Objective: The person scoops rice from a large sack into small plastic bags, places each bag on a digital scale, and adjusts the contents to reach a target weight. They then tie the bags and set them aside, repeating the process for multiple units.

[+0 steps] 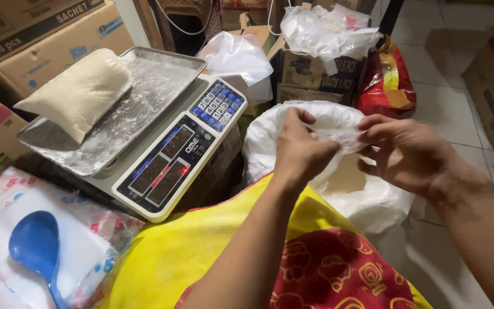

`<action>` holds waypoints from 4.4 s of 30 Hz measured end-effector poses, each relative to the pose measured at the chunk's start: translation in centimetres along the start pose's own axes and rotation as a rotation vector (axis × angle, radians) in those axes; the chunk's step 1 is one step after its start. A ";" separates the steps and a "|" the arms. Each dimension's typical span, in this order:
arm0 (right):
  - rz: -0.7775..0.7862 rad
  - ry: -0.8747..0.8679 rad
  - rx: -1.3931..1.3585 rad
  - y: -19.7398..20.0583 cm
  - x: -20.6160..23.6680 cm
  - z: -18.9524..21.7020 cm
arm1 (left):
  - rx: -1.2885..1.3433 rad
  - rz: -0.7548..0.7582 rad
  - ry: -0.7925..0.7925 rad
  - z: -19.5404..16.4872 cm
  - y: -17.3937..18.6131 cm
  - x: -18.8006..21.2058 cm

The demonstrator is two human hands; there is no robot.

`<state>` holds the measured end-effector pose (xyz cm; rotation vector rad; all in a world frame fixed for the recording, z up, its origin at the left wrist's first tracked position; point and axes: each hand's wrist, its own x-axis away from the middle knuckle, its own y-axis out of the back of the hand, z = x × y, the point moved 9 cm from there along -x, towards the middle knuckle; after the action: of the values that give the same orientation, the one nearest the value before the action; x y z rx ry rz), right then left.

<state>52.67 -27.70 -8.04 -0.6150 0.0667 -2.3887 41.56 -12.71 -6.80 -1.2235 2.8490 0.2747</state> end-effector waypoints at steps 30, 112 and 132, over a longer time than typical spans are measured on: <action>-0.056 -0.528 0.637 5.0 -23.5 -20.6 | -0.076 -0.595 -0.170 3.7 6.9 -1.2; -0.241 -0.296 -0.064 9.6 -19.7 -12.6 | -0.112 -0.534 -0.404 0.7 6.6 2.7; -0.214 -0.205 0.227 4.9 -9.9 -1.4 | -0.189 -0.224 -0.089 2.6 6.0 -2.0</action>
<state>61.61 -25.54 -14.34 -0.7858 -0.3705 -2.4741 38.54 -6.79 -8.23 -1.5072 2.6295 0.5837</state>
